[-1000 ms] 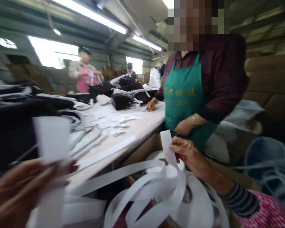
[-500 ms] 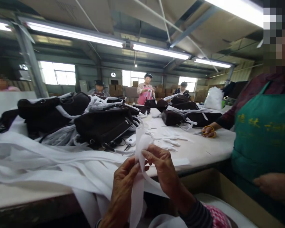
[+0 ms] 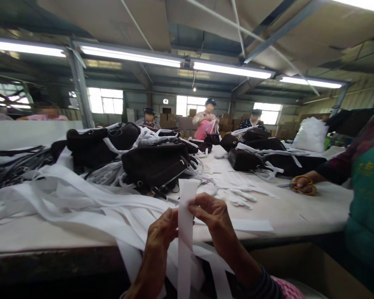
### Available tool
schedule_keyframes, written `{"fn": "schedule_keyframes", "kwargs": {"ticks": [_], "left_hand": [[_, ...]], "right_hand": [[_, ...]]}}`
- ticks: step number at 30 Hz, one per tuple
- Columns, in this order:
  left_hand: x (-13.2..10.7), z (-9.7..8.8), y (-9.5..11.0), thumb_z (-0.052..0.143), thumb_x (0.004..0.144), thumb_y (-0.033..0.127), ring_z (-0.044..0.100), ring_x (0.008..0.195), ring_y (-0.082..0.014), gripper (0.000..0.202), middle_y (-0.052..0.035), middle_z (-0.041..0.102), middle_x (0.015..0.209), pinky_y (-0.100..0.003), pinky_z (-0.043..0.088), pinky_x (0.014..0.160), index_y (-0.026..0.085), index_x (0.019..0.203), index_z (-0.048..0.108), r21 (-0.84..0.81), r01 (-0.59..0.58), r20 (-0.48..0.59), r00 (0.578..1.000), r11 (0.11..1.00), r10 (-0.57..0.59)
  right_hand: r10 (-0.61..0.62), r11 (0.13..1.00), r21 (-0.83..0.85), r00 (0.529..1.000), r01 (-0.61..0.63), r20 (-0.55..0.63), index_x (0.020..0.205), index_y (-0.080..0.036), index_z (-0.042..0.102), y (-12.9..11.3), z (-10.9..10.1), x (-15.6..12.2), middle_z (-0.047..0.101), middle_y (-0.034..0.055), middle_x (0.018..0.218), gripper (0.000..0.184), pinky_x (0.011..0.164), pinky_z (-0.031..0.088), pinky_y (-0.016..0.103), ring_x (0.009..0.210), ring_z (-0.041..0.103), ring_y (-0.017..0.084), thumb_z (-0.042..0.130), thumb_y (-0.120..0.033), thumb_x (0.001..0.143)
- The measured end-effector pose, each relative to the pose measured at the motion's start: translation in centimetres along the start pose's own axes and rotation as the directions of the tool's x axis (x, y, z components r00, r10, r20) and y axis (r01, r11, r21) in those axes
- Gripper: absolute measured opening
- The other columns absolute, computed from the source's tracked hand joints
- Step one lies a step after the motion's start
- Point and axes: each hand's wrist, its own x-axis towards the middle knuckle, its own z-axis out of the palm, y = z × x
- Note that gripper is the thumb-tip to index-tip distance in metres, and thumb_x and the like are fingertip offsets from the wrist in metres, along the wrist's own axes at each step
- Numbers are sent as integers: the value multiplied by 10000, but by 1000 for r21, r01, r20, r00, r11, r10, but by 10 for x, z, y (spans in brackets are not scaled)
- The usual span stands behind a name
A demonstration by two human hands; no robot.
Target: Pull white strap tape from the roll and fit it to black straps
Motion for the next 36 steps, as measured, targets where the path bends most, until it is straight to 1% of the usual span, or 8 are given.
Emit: {"fn": "schedule_keyframes", "kwargs": {"ticks": [7,14,17,20,26,29,33,36], "left_hand": [[7,-2,17,858,799,450,656,886,-189,332,-40,747,944,-224,492,794,172,945,749,194,-60,-12,998,979,63],[11,-3,30,825,826,405,526,677,-116,276,-16,667,723,-181,434,629,148,755,753,266,-133,22,991,955,132],[23,0,62,850,788,350,506,601,-101,252,1,648,665,-177,422,555,161,688,716,213,-240,-25,968,947,251],[43,4,108,876,729,315,540,564,-104,217,-7,670,692,-179,423,489,161,723,723,210,-328,-45,938,921,344],[75,-12,192,847,717,224,618,593,-125,166,-25,688,722,-190,463,475,152,733,698,251,-497,-148,829,831,540],[78,-32,219,810,743,178,630,601,-113,148,-5,682,703,-196,502,526,160,735,664,168,-512,-202,818,842,538],[69,-55,240,824,709,168,610,579,-93,187,24,666,690,-192,486,528,163,753,642,156,-550,-293,768,821,570],[59,-65,248,846,680,191,591,544,-94,238,35,650,660,-191,449,493,166,732,615,176,-590,-364,705,788,609]], "right_hand": [[-76,997,-26,997,76,-17,1067,-191,654,7,2,2,667,5,817,353,666,417,268,743,591,152,815,-305,774],[-126,991,-36,990,128,67,1351,-223,538,1,0,3,698,45,1012,595,714,443,268,879,610,175,790,-385,836],[-4,990,135,945,-43,328,1485,-243,397,-8,3,6,693,86,1194,821,862,500,328,1044,654,222,811,-463,811],[135,981,42,832,-187,539,1410,-192,507,-15,16,10,737,93,1113,786,916,500,350,1037,682,232,872,-417,751],[152,980,-11,717,-197,681,1127,-131,741,-8,43,9,756,116,1028,431,876,531,345,929,708,222,677,-513,937],[226,962,-63,650,-265,725,1252,-190,725,3,52,5,733,121,1164,490,901,539,386,1015,700,250,532,-571,1012],[143,971,-241,821,-7,552,1256,-274,697,15,65,4,690,71,1232,456,1033,475,406,1184,611,275,590,-610,966],[135,955,-298,912,-15,388,1095,-260,700,27,64,6,701,69,957,480,789,538,369,911,662,273,617,-687,894]]}}
